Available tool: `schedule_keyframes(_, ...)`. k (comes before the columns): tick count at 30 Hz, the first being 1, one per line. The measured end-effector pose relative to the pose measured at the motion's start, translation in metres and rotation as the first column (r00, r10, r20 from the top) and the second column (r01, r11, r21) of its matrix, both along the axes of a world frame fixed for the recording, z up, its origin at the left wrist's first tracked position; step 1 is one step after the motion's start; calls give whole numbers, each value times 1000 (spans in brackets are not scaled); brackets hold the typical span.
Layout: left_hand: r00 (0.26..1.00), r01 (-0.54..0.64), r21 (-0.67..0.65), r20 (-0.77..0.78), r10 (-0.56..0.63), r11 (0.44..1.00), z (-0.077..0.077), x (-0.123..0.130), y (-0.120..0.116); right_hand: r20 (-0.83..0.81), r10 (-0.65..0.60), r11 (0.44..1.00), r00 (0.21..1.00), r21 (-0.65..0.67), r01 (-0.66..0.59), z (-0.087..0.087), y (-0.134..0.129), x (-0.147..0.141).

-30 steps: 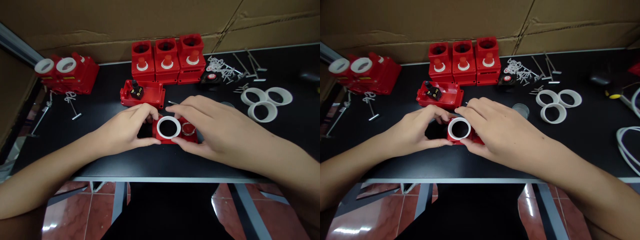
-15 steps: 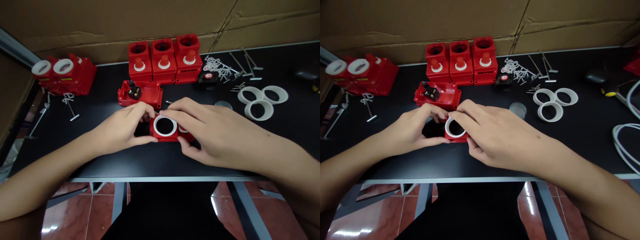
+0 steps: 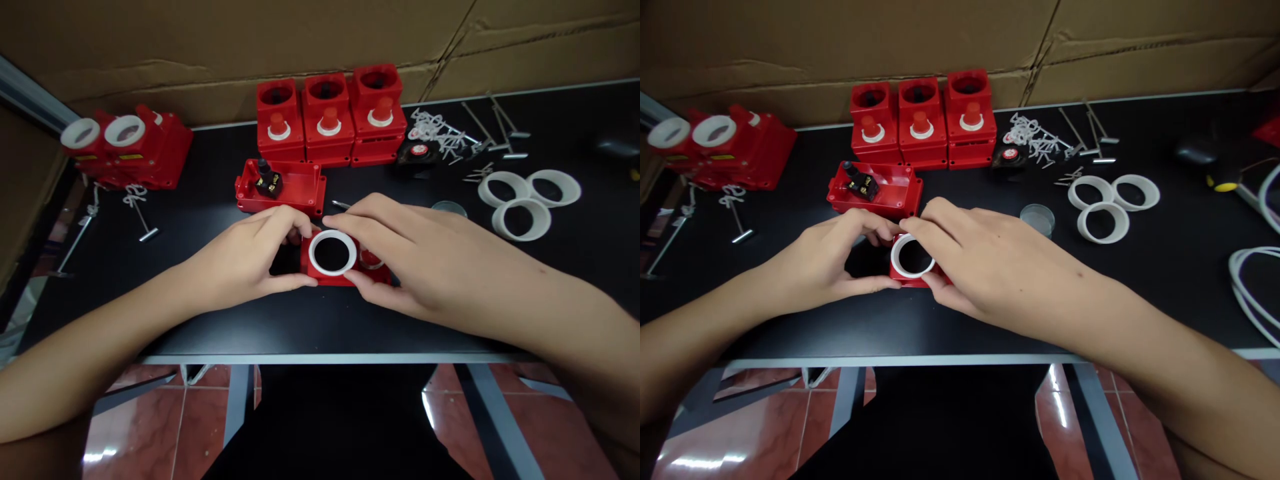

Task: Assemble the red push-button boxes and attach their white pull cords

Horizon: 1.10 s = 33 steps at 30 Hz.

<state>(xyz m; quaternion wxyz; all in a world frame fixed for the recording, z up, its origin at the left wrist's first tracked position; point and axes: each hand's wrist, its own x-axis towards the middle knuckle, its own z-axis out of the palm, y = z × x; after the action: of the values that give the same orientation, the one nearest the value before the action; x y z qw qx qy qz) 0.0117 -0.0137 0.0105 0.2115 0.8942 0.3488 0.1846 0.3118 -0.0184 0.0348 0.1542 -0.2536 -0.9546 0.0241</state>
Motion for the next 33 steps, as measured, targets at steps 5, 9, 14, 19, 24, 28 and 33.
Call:
schedule_keyframes(5, 1000, 25, -25, 18, -25, 999, 0, 3, -1, -6, 3, 997, 1000, 74, -3, -3, -1, 0)
schedule_keyframes(9, 998, 60, -12, 27, -60, 998, 0, 3, -1, -8, 19, 997, 1000, 77, -19, -7, -1, -1)
schedule_keyframes(14, 998, 60, -7, 2, -60, 998, 0, 3, -1, -16, -8, 1000, 1000, -7, 8, -5, -2, -1)
schedule_keyframes(19, 997, 73, 1, -9, -73, 997, 0, 2, 0, 8, 34, 998, 999, -47, -34, 1, -2, 1)
schedule_keyframes(24, 996, 91, -3, -5, -91, 996, 0, 0, 1, 3, 35, 999, 999, -1, -35, -1, 0, 1)
schedule_keyframes(28, 996, 95, 3, -3, -95, 996, 1, 0, 0, -17, 11, 1000, 1000, 14, -11, -4, -2, -1)
schedule_keyframes(33, 995, 100, 6, -2, -100, 995, 1, 2, 0, -38, 15, 1000, 999, -2, -15, -7, 0, -2)
